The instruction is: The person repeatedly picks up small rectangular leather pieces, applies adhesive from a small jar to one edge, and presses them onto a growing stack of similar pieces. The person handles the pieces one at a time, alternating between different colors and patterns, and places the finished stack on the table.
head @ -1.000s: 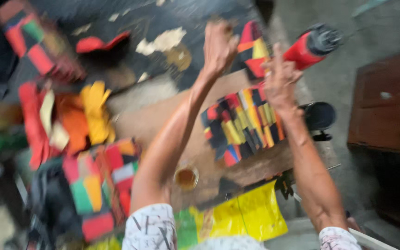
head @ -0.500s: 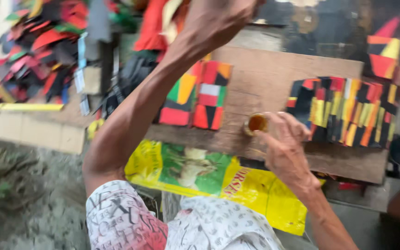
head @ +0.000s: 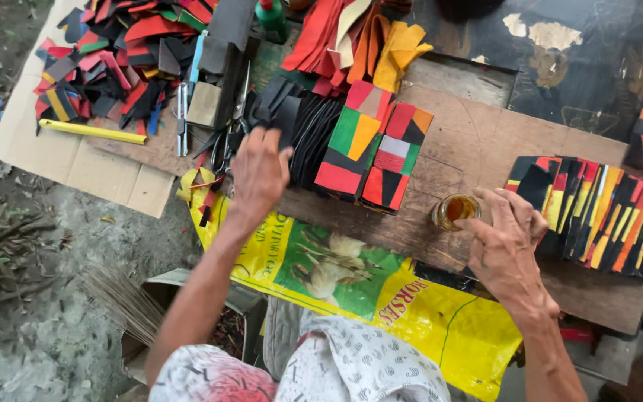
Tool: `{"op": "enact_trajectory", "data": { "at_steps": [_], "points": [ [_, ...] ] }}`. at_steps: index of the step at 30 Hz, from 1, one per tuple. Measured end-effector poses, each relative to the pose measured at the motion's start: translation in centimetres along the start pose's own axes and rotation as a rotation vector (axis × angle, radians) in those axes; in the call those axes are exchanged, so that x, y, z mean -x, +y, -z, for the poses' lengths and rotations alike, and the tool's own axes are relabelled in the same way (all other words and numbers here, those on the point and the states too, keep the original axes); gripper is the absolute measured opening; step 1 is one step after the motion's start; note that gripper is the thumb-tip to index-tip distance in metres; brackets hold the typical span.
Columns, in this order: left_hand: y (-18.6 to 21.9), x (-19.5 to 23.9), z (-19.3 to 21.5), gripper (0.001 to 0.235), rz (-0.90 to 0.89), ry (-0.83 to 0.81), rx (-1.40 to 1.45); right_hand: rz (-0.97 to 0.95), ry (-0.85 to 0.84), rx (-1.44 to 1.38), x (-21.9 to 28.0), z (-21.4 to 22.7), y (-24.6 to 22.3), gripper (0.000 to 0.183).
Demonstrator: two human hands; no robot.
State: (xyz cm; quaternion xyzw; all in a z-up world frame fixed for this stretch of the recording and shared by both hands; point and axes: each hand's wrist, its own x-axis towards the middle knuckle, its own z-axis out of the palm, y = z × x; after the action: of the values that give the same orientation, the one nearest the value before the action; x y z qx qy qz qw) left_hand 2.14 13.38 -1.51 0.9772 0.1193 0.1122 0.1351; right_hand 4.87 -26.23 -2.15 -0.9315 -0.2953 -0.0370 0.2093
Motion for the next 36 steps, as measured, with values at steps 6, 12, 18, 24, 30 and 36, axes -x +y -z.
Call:
{"op": "enact_trajectory", "data": {
  "at_steps": [6,12,18,24,30,36],
  "points": [
    [-0.5,4.5,-2.3,0.027,0.217,-0.015,-0.064,-0.005,-0.024,-0.008,0.1,0.1,0.2,0.029],
    [-1.6,3.8,-2.4,0.024,0.238,-0.008,0.042,-0.004,-0.012,-0.005,0.0,-0.3,0.4,0.029],
    [-0.4,2.9,1.8,0.015,0.159,0.024,0.457,-0.010,0.048,-0.080,0.0,0.2,0.0,0.027],
    [5.3,6.1,10.8,0.032,-0.085,-0.109,0.953,-0.129,0.244,-0.358,0.5,2.5,-1.4,0.033],
    [12.5,5.9,8.0,0.016,-0.323,-0.034,1.194,-0.275,0.428,-0.860,0.6,1.5,-3.9,0.030],
    [19.5,6.6,-2.6,0.034,0.168,-0.325,1.772,-0.296,0.570,-0.954,1.2,-0.6,-5.9,0.037]
  ]
}}
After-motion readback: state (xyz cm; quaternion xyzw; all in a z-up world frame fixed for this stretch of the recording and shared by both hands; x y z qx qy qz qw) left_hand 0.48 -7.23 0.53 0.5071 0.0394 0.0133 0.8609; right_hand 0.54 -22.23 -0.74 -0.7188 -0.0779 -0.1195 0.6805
